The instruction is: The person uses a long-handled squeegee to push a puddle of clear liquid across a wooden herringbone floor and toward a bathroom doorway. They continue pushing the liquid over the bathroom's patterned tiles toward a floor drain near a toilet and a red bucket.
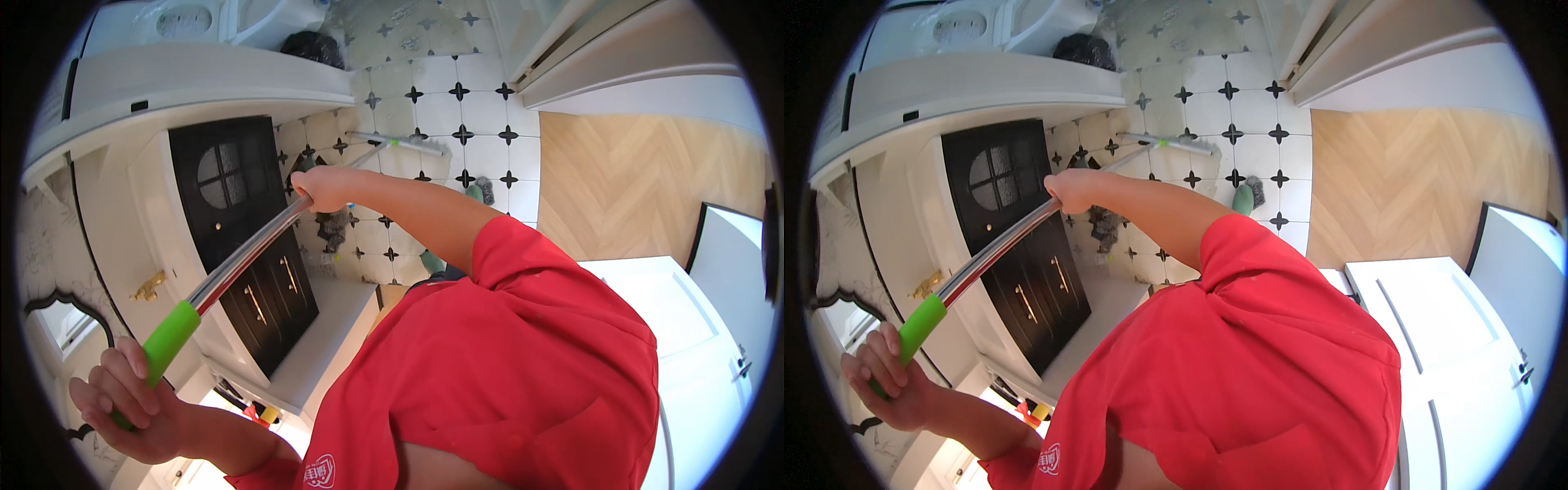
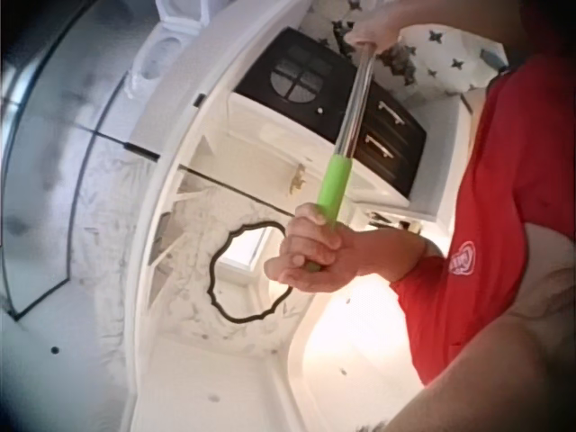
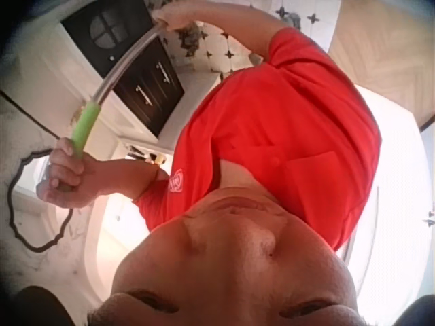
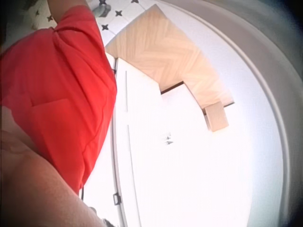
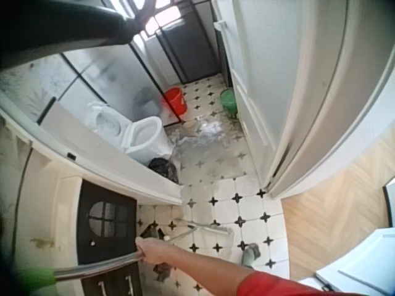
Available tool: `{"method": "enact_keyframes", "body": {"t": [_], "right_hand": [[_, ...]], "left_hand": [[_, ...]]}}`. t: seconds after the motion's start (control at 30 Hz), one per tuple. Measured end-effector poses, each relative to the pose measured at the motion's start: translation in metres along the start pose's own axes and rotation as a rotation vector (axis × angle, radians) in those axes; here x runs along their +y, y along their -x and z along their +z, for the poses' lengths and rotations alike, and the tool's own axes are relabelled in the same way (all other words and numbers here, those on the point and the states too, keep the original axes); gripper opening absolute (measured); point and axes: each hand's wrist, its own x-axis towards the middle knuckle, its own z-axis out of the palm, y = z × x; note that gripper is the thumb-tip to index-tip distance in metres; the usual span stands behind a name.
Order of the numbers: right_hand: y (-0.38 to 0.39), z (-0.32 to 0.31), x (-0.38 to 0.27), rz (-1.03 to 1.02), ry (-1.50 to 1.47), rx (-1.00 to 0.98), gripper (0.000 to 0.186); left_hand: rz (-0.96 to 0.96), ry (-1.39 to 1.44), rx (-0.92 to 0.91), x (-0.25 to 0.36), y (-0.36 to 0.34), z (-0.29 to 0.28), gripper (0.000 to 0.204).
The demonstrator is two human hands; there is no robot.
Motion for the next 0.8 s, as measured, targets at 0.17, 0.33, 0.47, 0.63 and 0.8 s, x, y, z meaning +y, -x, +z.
{"method": "enact_keyframes", "body": {"t": [0.17,0.33,0.47,0.63,0.8], "right_hand": [[-0.001,-0.058,0.040,0.027,0.156,0.265,0.027],[0.037,-0.105,0.104,0.181,0.290,0.427,0.026],[0.054,-0.091,0.098,0.047,0.170,0.663,0.022],[0.077,-0.048,0.027,-0.189,0.061,0.723,0.021],[0.120,-0.011,0.005,-0.049,-0.016,0.691,0.021]], "left_hand": [[0.041,0.064,0.176,-0.025,0.008,0.011,0.025],[0.039,-0.086,0.135,-0.099,0.031,0.063,0.023],[0.119,-0.118,0.118,-0.078,0.026,0.072,0.021],[0.377,-0.012,-0.002,-0.002,0.008,0.063,0.026],[0.381,-0.067,-0.251,0.015,-0.018,0.069,0.026]]}}
